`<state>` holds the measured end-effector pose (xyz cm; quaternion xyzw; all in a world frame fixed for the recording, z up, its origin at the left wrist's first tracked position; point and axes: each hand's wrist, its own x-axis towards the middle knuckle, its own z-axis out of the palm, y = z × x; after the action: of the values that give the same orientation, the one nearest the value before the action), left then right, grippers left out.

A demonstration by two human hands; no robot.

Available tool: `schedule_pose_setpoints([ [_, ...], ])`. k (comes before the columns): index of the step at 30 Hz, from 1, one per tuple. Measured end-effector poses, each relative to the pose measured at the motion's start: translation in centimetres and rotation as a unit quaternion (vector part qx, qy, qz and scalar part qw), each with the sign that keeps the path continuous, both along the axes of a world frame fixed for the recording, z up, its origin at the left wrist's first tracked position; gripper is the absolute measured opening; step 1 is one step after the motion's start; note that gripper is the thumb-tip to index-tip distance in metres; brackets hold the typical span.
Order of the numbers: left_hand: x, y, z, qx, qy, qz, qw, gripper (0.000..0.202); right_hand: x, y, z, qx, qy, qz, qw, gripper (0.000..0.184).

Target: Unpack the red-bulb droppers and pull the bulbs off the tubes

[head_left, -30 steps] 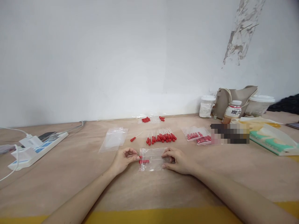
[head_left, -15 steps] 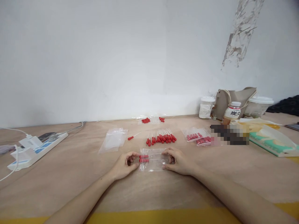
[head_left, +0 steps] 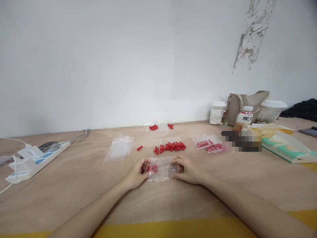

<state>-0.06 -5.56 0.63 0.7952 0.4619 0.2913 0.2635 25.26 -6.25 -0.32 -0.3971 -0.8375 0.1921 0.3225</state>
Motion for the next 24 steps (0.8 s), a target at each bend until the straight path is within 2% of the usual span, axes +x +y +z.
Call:
schedule_pose_setpoints([
  [3,0.0,0.0,0.3,-0.011,0.005,-0.031,0.999,0.017,0.0,0.0,0.1,-0.003,0.000,0.003,1.000,0.037],
  [8,-0.2,-0.2,0.9,-0.078,-0.055,-0.039,0.995,0.028,0.0,-0.1,0.1,-0.001,-0.003,0.001,1.000,0.035],
  [14,-0.1,-0.5,0.7,-0.178,-0.156,-0.111,0.965,0.038,-0.1,-0.1,0.2,-0.001,-0.006,-0.002,1.000,0.034],
  [16,0.0,-0.3,0.5,-0.167,-0.161,-0.083,0.969,0.037,-0.1,-0.2,0.3,-0.002,-0.007,-0.002,1.000,0.033],
  [19,-0.6,0.2,0.6,-0.122,-0.146,-0.004,0.982,0.039,-0.1,-0.3,0.4,-0.001,-0.003,0.008,1.000,0.029],
  [21,-1.5,0.6,1.2,-0.092,-0.130,0.043,0.986,0.038,-0.1,-0.3,0.4,-0.004,0.002,0.018,1.000,0.026],
  [24,-3.8,0.8,2.9,-0.045,-0.111,0.075,0.990,0.035,-0.1,-0.4,0.5,-0.009,0.007,0.024,1.000,0.024],
])
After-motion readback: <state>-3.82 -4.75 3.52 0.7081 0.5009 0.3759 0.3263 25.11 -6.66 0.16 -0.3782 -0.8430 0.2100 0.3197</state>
